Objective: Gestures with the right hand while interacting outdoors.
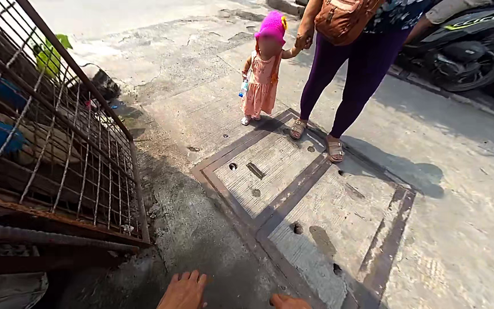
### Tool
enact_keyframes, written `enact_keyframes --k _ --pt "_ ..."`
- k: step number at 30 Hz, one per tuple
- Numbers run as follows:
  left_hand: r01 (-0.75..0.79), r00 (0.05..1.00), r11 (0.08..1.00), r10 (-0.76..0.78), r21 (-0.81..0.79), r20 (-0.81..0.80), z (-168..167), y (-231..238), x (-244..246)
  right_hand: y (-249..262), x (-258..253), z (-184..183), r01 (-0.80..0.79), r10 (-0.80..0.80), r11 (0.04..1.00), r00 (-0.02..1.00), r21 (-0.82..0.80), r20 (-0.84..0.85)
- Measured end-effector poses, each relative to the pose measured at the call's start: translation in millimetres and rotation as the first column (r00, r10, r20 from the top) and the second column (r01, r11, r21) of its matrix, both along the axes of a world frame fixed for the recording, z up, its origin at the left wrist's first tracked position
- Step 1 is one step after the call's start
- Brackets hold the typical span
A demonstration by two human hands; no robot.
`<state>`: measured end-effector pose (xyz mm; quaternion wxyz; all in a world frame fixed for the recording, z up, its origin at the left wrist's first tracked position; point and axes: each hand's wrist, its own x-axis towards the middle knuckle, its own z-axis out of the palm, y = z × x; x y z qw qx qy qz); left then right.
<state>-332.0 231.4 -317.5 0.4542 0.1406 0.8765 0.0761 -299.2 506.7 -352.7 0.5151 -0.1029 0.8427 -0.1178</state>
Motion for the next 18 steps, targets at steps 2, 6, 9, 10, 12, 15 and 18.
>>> enact_keyframes --k 2,6,9,10,12,15,18 --pt "0.062 0.997 0.998 -0.061 0.026 -0.052 5.9 1.4 7.2 0.7 -6.7 -1.8 0.009 -0.01 1.0 0.997 -0.019 -0.073" --pt "0.21 0.928 0.961 -0.138 0.18 -0.346 17.1 13.8 32.2 -2.3 -20.3 -12.3 -0.147 0.135 0.981 0.986 -0.128 -0.099" --pt "0.272 0.895 0.943 -0.175 0.193 -0.41 21.4 26.4 41.5 -19.2 -58.8 34.0 -0.282 0.278 0.96 0.945 0.003 -0.173" --pt "0.278 0.899 0.943 -0.188 0.182 -0.396 22.6 30.1 42.0 -24.7 -67.6 62.3 -0.249 0.243 0.968 0.907 0.027 -0.344" --pt "0.28 0.914 0.947 -0.213 0.157 -0.344 25.5 36.2 40.6 -26.0 -71.9 104.5 -0.177 0.035 0.981 0.548 -0.075 -0.836" --pt "0.302 0.923 0.94 -0.246 0.16 -0.295 25.0 43.1 42.2 -16.6 -76.4 130.3 -0.245 -0.297 0.941 -0.264 -0.235 -0.918" --pt "0.328 0.918 0.933 -0.277 0.15 -0.284 27.3 46.9 45.2 7.6 -42.5 147.1 -0.199 -0.267 0.955 -0.242 -0.222 -0.933"
